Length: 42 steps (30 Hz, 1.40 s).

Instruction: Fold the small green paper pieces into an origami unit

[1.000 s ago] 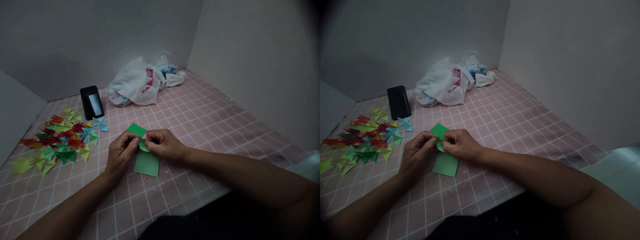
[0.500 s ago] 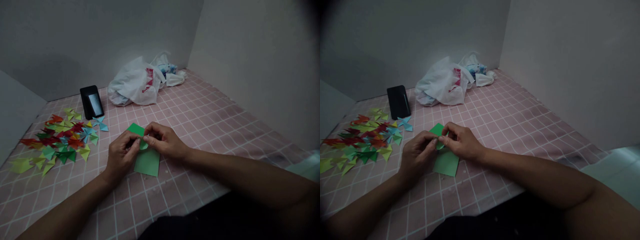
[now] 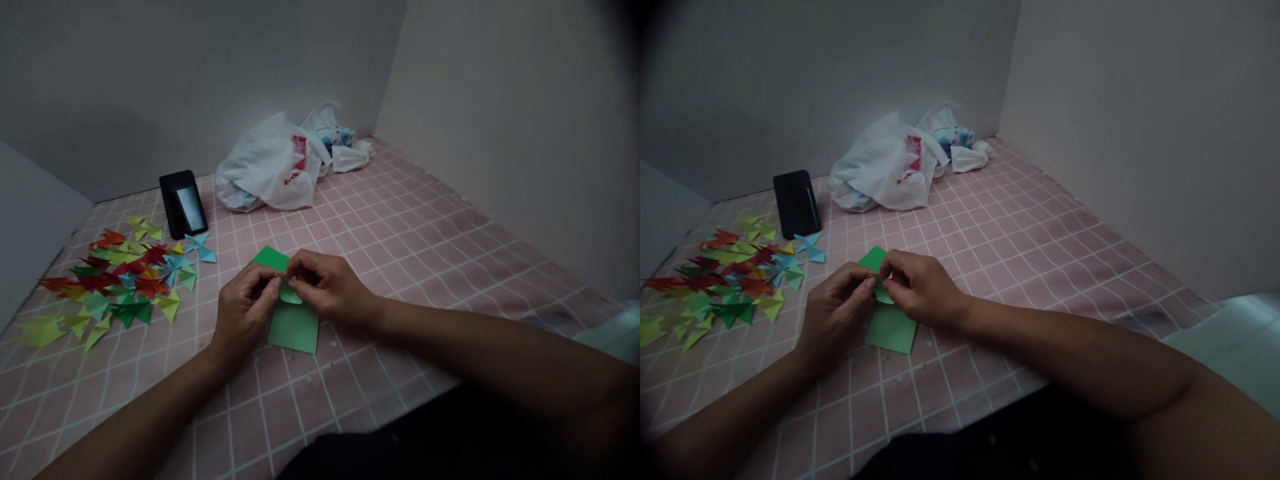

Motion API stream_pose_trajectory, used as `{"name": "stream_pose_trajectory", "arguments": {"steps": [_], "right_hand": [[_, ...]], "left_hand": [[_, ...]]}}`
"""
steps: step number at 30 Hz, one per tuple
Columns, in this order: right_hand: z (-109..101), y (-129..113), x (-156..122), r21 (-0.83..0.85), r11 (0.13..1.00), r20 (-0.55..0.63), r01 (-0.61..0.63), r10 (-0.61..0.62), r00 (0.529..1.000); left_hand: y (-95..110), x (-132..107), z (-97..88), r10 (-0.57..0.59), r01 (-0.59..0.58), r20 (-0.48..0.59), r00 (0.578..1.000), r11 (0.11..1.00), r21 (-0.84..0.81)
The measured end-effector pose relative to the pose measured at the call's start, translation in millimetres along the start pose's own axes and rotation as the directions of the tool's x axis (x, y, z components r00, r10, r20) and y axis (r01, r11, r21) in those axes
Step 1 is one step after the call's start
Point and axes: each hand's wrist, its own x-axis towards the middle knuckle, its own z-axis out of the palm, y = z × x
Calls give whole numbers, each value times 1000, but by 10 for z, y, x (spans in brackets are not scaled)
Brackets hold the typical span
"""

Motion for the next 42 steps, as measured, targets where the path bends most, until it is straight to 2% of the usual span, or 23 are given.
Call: {"name": "stream_pose_trajectory", "arguments": {"steps": [3, 6, 19, 25, 29, 32, 36, 42], "right_hand": [[-1, 4, -12, -100, 990, -5, 95, -96, 995], [-3, 3, -16, -164, 978, -9, 130, -134, 991], [-3, -43, -35, -233, 969, 48, 77, -68, 997], [1, -62, -17, -164, 986, 22, -21, 25, 999], [9, -46, -8, -192, 981, -31, 21, -27, 999], [15, -35, -16, -213, 973, -38, 89, -99, 994], [17, -28, -38, -236, 961, -7, 146, -152, 988], [-1, -44, -60, -355, 909, 32, 220, -224, 974]], "left_hand": [[0, -6, 3, -22, 22, 1, 1000, 1000, -21], [10, -9, 8, -39, 39, 3, 999, 998, -40], [51, -26, 11, -53, 53, 16, 998, 998, -39], [43, -19, 23, 1, -1, 16, 1000, 1000, 8], [28, -9, 38, 8, -7, -1, 1000, 1000, 30], [38, -6, 39, -31, 31, -6, 1000, 1000, -2], [55, -12, 35, -123, 124, 17, 992, 984, -127], [37, -30, 32, -224, 229, 49, 973, 933, -278]]}}
